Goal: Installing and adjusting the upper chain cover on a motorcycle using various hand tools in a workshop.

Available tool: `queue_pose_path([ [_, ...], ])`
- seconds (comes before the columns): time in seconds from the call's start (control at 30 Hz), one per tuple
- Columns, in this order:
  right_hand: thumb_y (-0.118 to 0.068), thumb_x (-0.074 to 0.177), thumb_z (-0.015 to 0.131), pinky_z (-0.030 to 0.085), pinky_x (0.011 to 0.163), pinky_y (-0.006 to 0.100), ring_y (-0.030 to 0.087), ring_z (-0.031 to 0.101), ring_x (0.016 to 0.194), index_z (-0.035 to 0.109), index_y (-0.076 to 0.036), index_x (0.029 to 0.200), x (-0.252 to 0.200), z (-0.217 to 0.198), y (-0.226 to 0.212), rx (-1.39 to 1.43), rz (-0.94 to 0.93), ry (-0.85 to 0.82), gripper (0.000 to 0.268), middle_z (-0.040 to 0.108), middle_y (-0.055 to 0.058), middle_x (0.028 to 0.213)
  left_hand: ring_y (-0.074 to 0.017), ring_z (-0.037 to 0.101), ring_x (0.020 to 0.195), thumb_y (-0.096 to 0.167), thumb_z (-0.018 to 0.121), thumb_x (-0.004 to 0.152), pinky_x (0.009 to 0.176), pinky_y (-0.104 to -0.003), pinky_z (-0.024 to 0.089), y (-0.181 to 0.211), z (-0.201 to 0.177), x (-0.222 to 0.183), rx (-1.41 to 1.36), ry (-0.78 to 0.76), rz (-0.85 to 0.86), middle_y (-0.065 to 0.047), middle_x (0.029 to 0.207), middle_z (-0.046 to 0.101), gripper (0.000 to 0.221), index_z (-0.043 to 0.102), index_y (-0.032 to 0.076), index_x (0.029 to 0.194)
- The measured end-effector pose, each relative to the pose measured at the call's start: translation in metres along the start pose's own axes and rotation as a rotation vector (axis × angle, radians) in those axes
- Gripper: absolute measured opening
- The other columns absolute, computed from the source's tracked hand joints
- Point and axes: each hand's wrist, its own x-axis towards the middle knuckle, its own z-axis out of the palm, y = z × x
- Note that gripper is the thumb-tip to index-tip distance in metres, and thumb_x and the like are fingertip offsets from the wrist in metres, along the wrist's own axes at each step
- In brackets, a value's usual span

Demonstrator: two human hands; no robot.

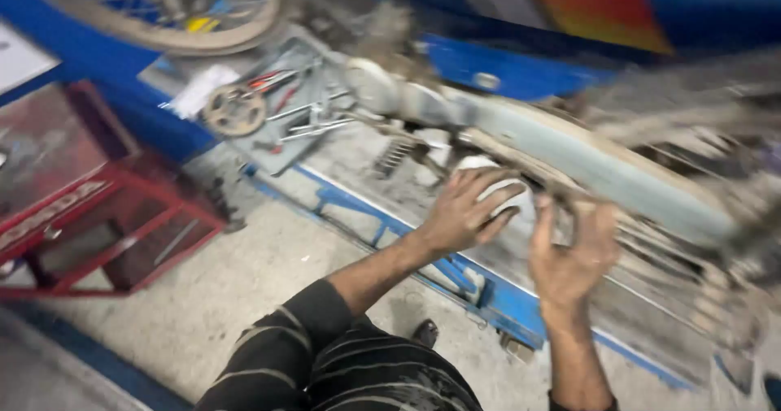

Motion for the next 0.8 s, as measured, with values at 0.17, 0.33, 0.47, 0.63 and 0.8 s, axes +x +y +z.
queue_pose_path([
  [0.17, -0.01, 0.084, 0.083, 0.052, 0.069, 0.038, 0.03, 0.063, 0.075, 0.065, -0.008, 0.086, 0.008, 0.096, -0.126, 0.287, -0.097, -0.074, 0.018, 0.059, 0.007, 0.081, -0.0341, 0.069, 0.095, 0.016, 0.075, 0.084, 0.083, -0.043, 0.055, -0.084, -0.107, -0.067, 0.072, 0.108, -0.073, -0.016, 0.109, 0.068, 0.023, 0.07, 0.008, 0.105],
  [0.33, -0.006, 0.08, 0.08, 0.055, 0.07, 0.033, 0.026, 0.068, 0.075, 0.068, -0.007, 0.081, 0.004, 0.21, -0.236, 0.618, -0.184, -0.178, 0.011, 0.066, 0.006, 0.082, -0.0351, 0.067, 0.099, 0.019, 0.07, 0.086, 0.084, -0.048, 0.053, -0.184, -0.19, -0.122, 0.285, -0.051, -0.299, -0.016, 0.104, 0.071, 0.023, 0.069, 0.001, 0.1],
  [0.47, -0.013, 0.089, 0.07, 0.055, 0.066, 0.041, 0.034, 0.068, 0.074, 0.069, -0.001, 0.092, -0.047, 0.337, -0.24, 0.487, -0.053, -0.457, 0.013, 0.066, 0.015, 0.078, -0.0363, 0.067, 0.101, 0.021, 0.068, 0.085, 0.085, -0.051, 0.053, -0.258, -0.228, -0.17, 0.4, -0.594, -0.967, -0.015, 0.111, 0.063, 0.038, 0.06, 0.01, 0.12],
  [0.63, -0.005, 0.079, 0.068, 0.056, 0.08, 0.046, 0.034, 0.068, 0.093, 0.069, -0.009, 0.117, -0.053, 0.438, -0.214, 0.127, 0.076, -0.786, 0.038, 0.068, 0.013, 0.102, -0.0311, 0.058, 0.12, 0.032, 0.063, 0.093, 0.098, -0.049, 0.048, -0.297, -0.248, -0.18, 0.531, -0.85, -0.994, -0.011, 0.128, 0.054, 0.042, 0.056, 0.016, 0.131],
  [0.8, -0.015, 0.091, 0.064, 0.031, 0.111, 0.051, 0.023, 0.066, 0.109, 0.062, -0.022, 0.128, -0.069, 0.506, -0.184, -0.197, 0.177, -1.142, 0.037, 0.067, 0.003, 0.117, -0.0288, 0.06, 0.119, 0.031, 0.061, 0.095, 0.101, -0.045, 0.044, -0.313, -0.241, -0.222, 0.467, -0.928, -0.956, -0.01, 0.125, 0.056, 0.038, 0.058, 0.013, 0.128],
])
